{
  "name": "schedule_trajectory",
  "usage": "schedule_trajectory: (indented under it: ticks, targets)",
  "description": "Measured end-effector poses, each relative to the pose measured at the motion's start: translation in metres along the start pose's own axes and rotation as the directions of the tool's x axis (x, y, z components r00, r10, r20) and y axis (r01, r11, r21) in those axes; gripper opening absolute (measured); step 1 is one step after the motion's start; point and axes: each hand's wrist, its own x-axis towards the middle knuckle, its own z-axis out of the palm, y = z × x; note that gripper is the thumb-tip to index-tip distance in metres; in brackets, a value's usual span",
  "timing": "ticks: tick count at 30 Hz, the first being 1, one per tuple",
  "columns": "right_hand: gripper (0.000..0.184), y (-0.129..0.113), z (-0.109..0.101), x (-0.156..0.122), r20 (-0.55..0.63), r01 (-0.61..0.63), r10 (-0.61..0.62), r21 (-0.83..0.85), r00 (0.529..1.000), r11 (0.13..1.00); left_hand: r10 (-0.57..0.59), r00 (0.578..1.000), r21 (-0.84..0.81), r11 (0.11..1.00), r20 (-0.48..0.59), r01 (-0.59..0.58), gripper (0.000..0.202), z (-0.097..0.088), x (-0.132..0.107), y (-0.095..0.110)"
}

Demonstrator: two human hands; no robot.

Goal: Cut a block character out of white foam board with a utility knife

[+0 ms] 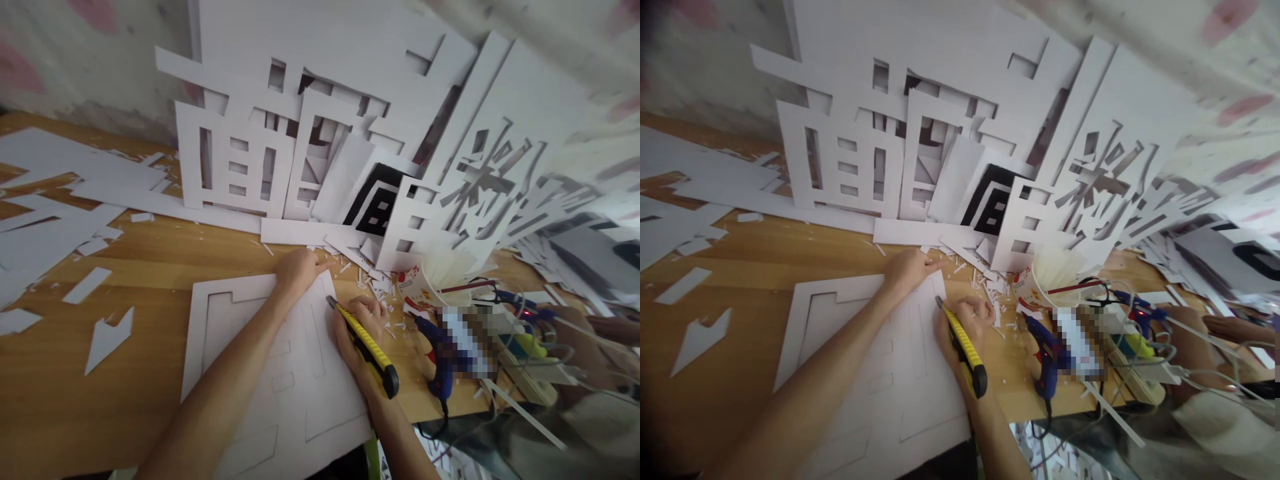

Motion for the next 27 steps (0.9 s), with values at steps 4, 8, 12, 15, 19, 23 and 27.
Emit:
schedule_trajectory:
  ticks: [4,8,12,15,19,23,27]
  targets:
    - [0.005,-0.002,-0.004,0.0,0.009,0.011,-0.011,0.021,1.0,1.0,0.011,1.0,-0.014,1.0,-0.004,-0.011,0.075,-0.003,-0.002,0.0]
    - [0.005,-0.006,-0.009,-0.001,-0.009,0.014,-0.014,0.038,1.0,0.999,0.014,1.0,-0.03,0.999,-0.002,-0.014,0.077,-0.003,-0.003,-0.001]
    - [0.003,-0.009,-0.011,-0.006,-0.034,-0.014,0.015,0.018,0.999,1.0,0.022,1.0,-0.033,0.999,-0.016,-0.023,0.076,0.002,0.0,-0.002]
    - [0.004,-0.008,-0.011,-0.008,-0.031,-0.012,0.012,0.01,0.999,1.0,0.006,1.0,-0.037,0.999,-0.031,-0.007,0.074,0.005,0.002,-0.004]
    - [0.004,-0.008,-0.013,-0.012,-0.002,-0.035,0.035,0.026,0.999,0.999,-0.011,0.999,-0.048,0.999,-0.031,0.009,0.07,0.007,0.004,-0.005]
    - [0.007,-0.008,-0.016,-0.018,-0.017,-0.071,0.071,0.031,0.997,0.997,0.005,0.999,-0.061,0.998,-0.034,-0.007,0.072,0.006,0.002,-0.004]
    - [0.004,-0.005,-0.018,-0.026,0.044,-0.122,0.12,0.048,0.992,0.991,-0.003,0.999,-0.063,0.998,-0.043,0.0,0.077,0.007,0.002,-0.004]
